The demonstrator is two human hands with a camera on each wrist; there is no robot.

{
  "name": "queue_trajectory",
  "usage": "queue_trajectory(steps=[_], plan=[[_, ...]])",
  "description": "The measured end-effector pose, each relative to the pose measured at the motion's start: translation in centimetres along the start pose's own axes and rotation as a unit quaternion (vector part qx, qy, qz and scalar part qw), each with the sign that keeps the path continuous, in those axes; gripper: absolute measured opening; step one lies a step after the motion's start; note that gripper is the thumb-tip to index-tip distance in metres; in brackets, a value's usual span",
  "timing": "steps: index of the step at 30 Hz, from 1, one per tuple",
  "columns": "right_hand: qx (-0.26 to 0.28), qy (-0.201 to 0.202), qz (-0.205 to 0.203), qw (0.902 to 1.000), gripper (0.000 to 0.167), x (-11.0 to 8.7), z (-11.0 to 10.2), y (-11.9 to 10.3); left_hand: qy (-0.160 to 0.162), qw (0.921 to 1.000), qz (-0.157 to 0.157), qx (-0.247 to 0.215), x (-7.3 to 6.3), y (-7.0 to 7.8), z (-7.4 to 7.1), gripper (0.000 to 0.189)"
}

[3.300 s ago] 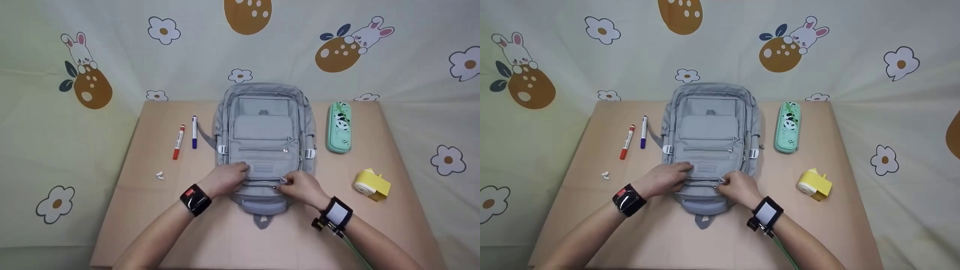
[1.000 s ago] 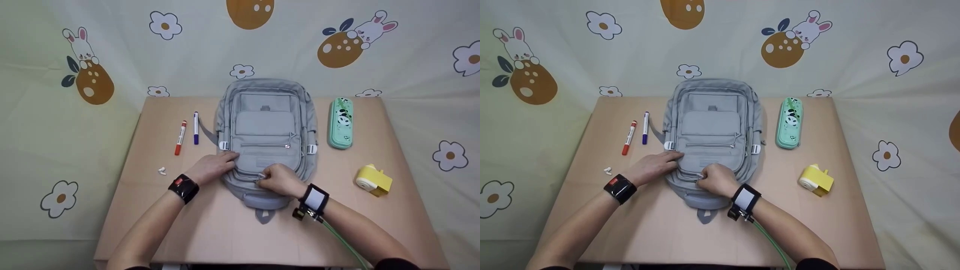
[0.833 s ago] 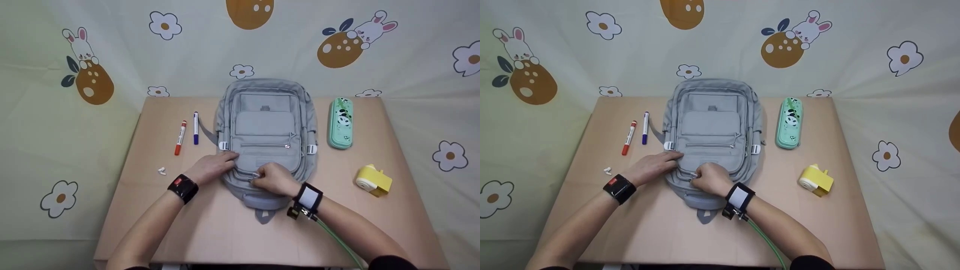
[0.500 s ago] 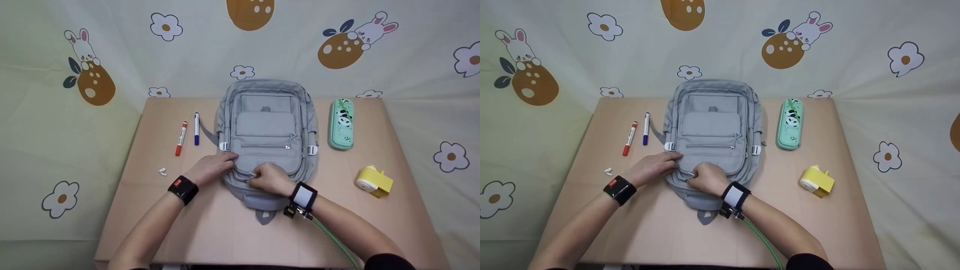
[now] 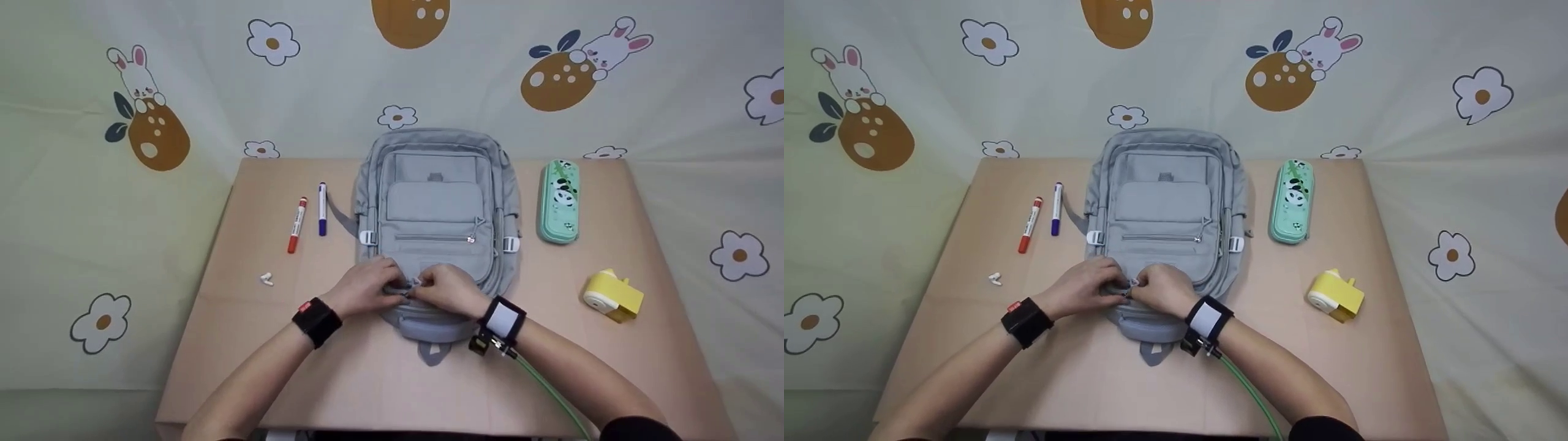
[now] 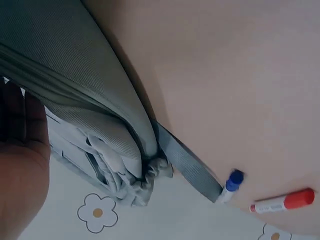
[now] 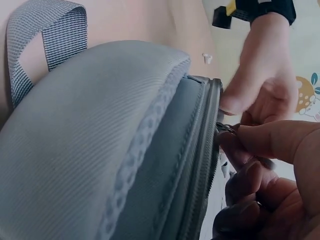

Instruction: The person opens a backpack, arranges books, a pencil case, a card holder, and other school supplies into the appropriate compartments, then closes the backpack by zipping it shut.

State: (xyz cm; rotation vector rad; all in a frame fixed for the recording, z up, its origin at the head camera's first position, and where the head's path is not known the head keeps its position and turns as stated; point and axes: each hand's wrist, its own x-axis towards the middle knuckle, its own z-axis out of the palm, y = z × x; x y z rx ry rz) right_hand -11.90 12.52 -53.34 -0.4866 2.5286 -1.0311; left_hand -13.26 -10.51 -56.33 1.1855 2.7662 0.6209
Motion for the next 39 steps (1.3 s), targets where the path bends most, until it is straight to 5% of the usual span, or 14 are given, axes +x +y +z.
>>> queue_trajectory(steps=[4, 8, 14, 22, 27, 32, 39], plan=[[0.030, -0.002, -0.004, 0.9995, 0.012, -0.4, -1.1, 0.4, -0.004, 0.9999, 0.009, -0.006, 0.1, 0.4, 0.4, 0.016], [0.032, 0.023, -0.014, 0.9991, 0.009, -1.1, -3.0, 1.3, -0.009, 0.9996, 0.015, -0.022, 0.1, 0.4, 0.5, 0.009], [-0.064, 0.035, -0.068, 0.9950, 0.006, -2.3, -4.3, 3.6, -0.004, 0.9987, 0.002, -0.051, 0.1, 0.2, 0.7, 0.012], [-0.222, 0.047, -0.153, 0.9617, 0.018, -3.4, -3.0, 5.4, -0.012, 0.9961, -0.028, -0.083, 0.3, 0.5, 1.0, 0.013], [-0.270, 0.070, -0.179, 0.9434, 0.017, -3.4, -2.5, 5.3, -0.017, 0.9925, -0.059, -0.105, 0.0, 0.5, 0.9, 0.011], [-0.309, 0.090, -0.208, 0.9235, 0.015, -3.3, -1.9, 5.5, -0.022, 0.9914, -0.050, -0.119, -0.3, 0.4, 0.8, 0.016], [-0.330, 0.118, -0.223, 0.9097, 0.013, -3.3, -1.3, 6.0, -0.020, 0.9911, -0.060, -0.118, -0.5, 0.6, 0.2, 0.017]])
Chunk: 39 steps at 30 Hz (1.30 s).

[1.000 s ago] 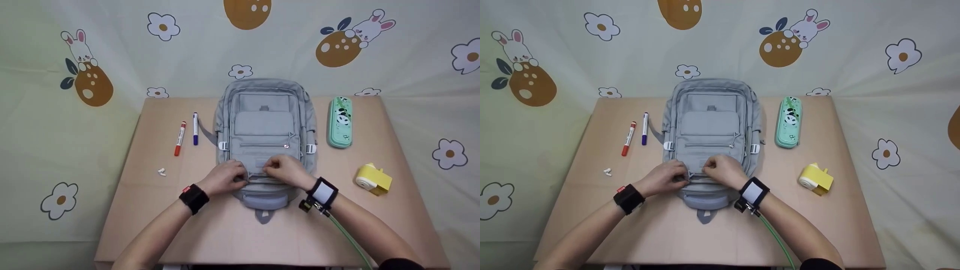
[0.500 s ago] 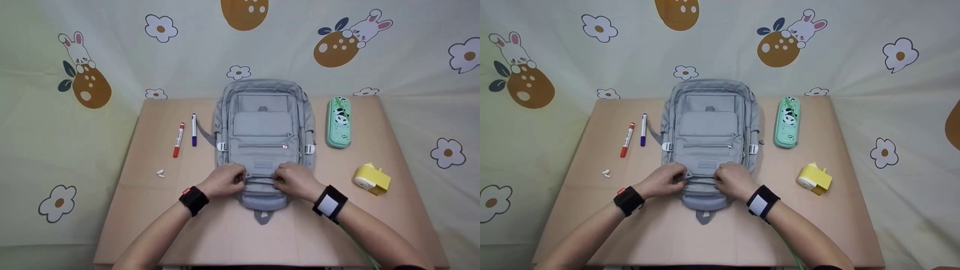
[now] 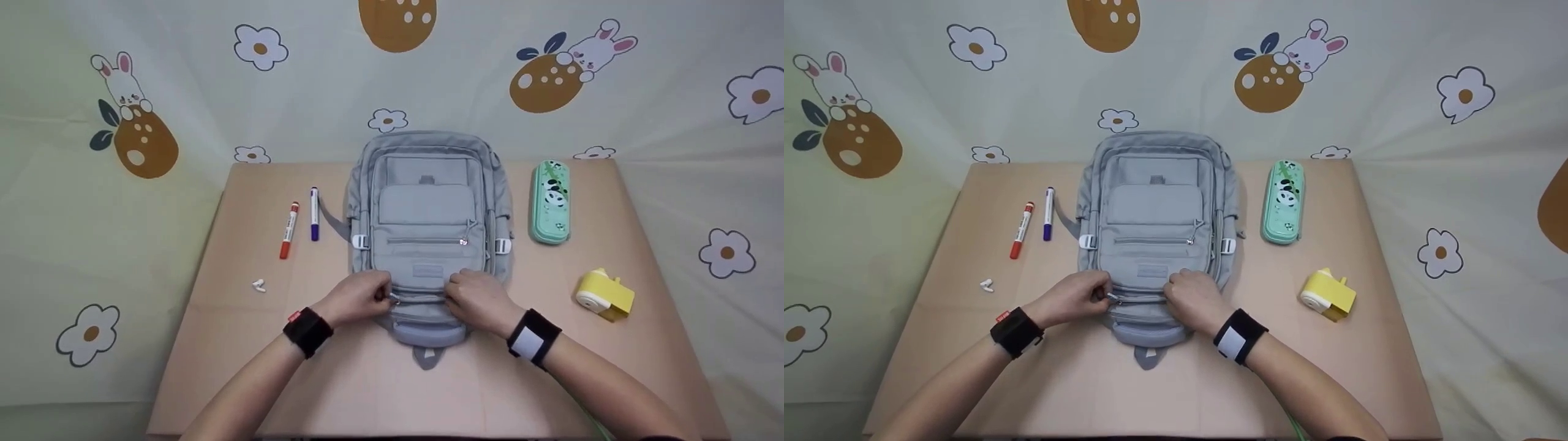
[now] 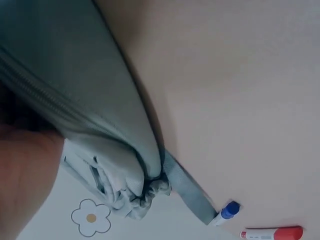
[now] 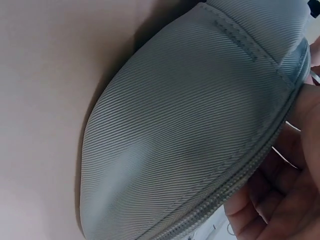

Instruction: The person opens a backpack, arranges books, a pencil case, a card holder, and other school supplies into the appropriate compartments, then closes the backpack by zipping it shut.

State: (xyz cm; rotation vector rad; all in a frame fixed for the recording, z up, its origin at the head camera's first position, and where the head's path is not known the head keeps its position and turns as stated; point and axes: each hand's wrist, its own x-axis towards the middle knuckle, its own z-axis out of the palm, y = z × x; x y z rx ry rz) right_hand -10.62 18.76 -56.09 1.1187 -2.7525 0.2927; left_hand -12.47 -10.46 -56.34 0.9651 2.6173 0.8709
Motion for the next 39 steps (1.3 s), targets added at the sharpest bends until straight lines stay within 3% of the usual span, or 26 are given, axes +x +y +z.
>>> queue_trajectory(steps=[6, 17, 25, 32, 39], plan=[[-0.003, 0.017, -0.014, 0.9997, 0.011, 0.1, 0.1, 0.1, 0.003, 0.9995, -0.020, 0.023, -0.1, 0.3, -0.2, 0.021], [-0.005, 0.021, -0.010, 0.9997, 0.015, 0.0, -0.1, 0.4, 0.015, 0.9993, 0.005, 0.034, -0.2, 0.3, -0.9, 0.024], [0.008, 0.002, -0.008, 0.9999, 0.016, 0.1, -0.4, 0.3, 0.031, 0.9980, -0.012, 0.054, -0.7, -1.3, -2.5, 0.020], [0.014, 0.003, -0.003, 0.9999, 0.014, 0.1, -0.7, 0.4, 0.051, 0.9951, -0.059, 0.061, -0.8, -3.1, -3.7, 0.014], [0.011, -0.006, -0.001, 0.9999, 0.013, 0.1, -0.8, 0.3, 0.082, 0.9900, -0.041, 0.107, -0.8, -3.4, -3.4, 0.017]])
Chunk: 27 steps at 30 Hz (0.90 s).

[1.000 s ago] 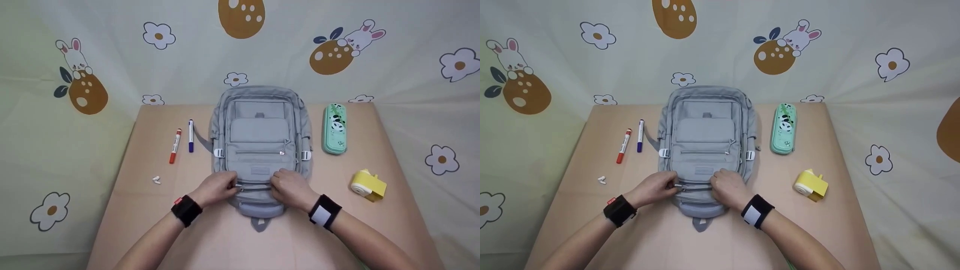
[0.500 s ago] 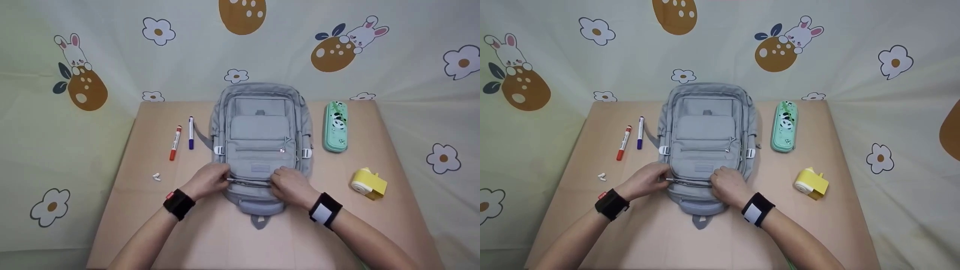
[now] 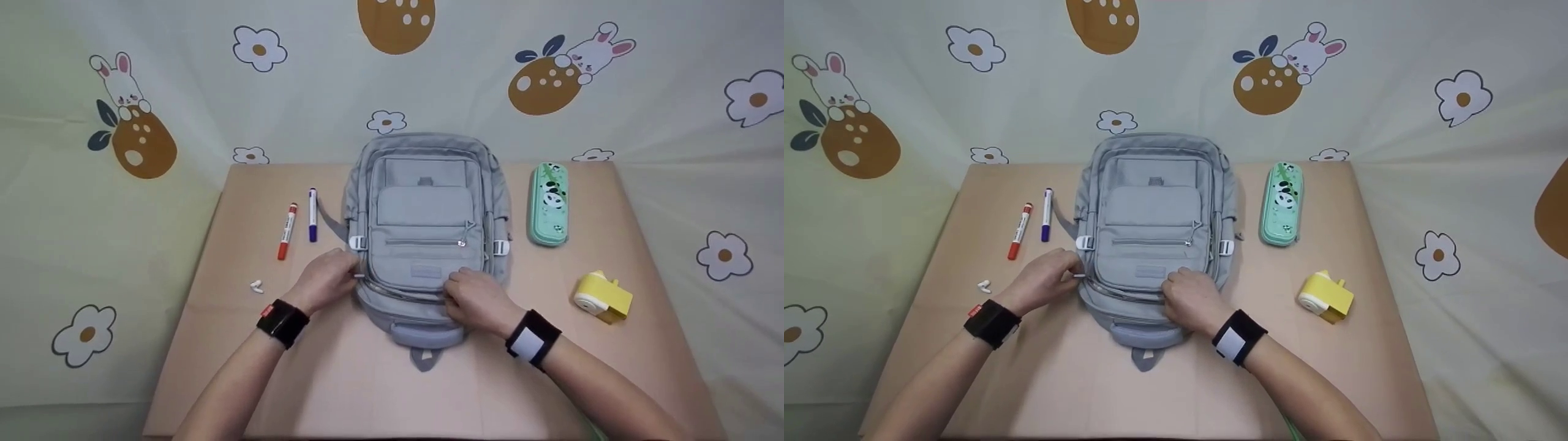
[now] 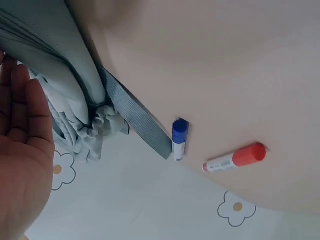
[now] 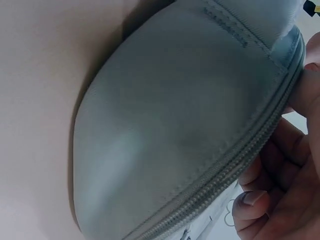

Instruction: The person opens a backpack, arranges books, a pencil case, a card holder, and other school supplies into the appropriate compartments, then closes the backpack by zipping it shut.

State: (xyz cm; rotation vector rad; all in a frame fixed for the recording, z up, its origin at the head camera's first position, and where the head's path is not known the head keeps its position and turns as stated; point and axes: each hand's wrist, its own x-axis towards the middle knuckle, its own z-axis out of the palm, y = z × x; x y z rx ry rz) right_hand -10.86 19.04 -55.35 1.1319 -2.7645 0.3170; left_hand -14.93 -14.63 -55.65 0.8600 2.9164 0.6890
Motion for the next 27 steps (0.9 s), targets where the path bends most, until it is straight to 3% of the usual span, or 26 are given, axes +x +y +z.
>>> queue_trajectory(steps=[3, 10, 15, 22, 27], plan=[[-0.002, -0.003, -0.003, 1.0000, 0.017, 0.1, -0.1, -0.2, -0.001, 1.0000, -0.001, 0.000, -0.2, 0.0, 0.1, 0.019], [-0.012, -0.009, -0.024, 0.9996, 0.029, 1.9, 0.6, -2.1, -0.002, 0.9985, 0.015, -0.053, -0.7, -0.1, -0.2, 0.021], [-0.065, 0.013, -0.067, 0.9955, 0.017, 2.7, 1.4, -3.1, -0.001, 0.9963, 0.029, -0.081, -1.1, -0.4, -0.5, 0.023], [-0.080, 0.027, -0.051, 0.9951, 0.009, 2.8, 1.3, -3.0, 0.025, 0.9959, 0.078, -0.038, 0.0, -0.8, -0.8, 0.023], [-0.079, 0.019, -0.049, 0.9955, 0.010, 2.8, 1.1, -2.7, 0.035, 0.9960, 0.081, -0.010, 0.9, -1.5, -1.2, 0.023]])
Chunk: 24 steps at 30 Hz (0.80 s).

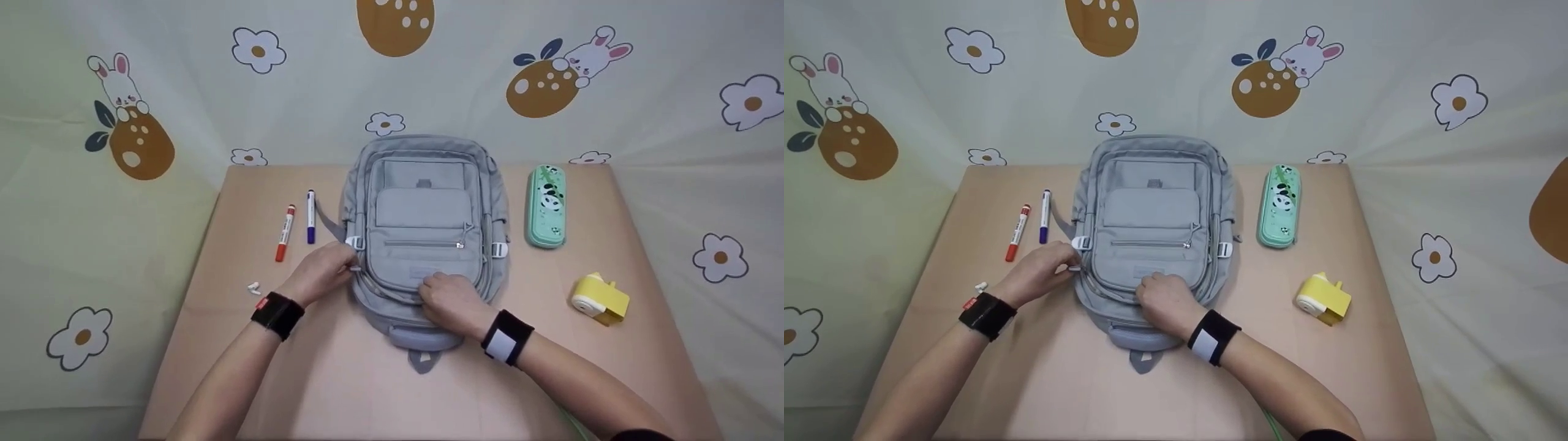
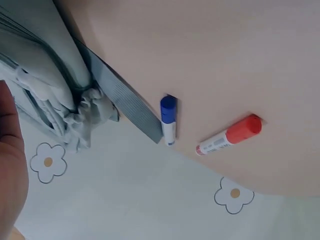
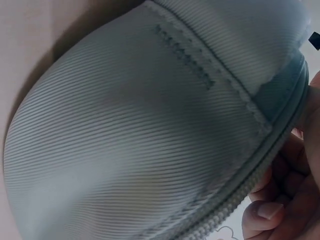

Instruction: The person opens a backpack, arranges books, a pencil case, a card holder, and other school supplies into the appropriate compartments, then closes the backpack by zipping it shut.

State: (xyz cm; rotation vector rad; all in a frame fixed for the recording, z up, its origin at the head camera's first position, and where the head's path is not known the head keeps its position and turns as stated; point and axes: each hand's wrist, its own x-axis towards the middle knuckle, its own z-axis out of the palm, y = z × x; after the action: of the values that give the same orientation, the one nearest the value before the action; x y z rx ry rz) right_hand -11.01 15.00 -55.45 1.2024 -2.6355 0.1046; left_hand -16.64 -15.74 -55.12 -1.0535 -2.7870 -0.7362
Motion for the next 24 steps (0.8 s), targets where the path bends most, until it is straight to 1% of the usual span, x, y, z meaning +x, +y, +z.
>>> queue_trajectory(steps=[3, 7, 11, 14, 17, 20, 24], plan=[[0.001, 0.012, -0.005, 0.9999, 0.012, -0.1, 0.0, 0.0, 0.009, 0.9995, 0.000, 0.030, 0.6, -0.7, 0.0, 0.021], [0.002, 0.026, -0.008, 0.9996, 0.013, -0.2, 0.0, 0.0, 0.012, 0.9977, 0.001, 0.067, 1.7, -1.2, -0.1, 0.023], [0.005, 0.021, -0.004, 0.9998, 0.012, -0.2, 0.0, 0.0, 0.015, 0.9952, 0.017, 0.095, 2.8, -1.5, -0.3, 0.021], [0.008, 0.016, -0.001, 0.9998, 0.012, -0.2, 0.0, 0.0, 0.013, 0.9939, 0.026, 0.106, 3.3, -1.5, -0.4, 0.020], [0.009, 0.010, -0.001, 0.9999, 0.011, -0.2, 0.1, -0.1, 0.001, 0.9941, 0.026, 0.105, 3.5, -1.5, -0.5, 0.020], [0.016, 0.004, 0.004, 0.9999, 0.013, -0.3, 0.1, 0.0, -0.010, 0.9953, 0.023, 0.094, 3.5, -1.4, -0.6, 0.021], [0.052, -0.017, 0.020, 0.9983, 0.024, 0.0, -0.4, -0.1, -0.015, 0.9978, 0.007, 0.064, 3.4, -1.4, -0.8, 0.022]])
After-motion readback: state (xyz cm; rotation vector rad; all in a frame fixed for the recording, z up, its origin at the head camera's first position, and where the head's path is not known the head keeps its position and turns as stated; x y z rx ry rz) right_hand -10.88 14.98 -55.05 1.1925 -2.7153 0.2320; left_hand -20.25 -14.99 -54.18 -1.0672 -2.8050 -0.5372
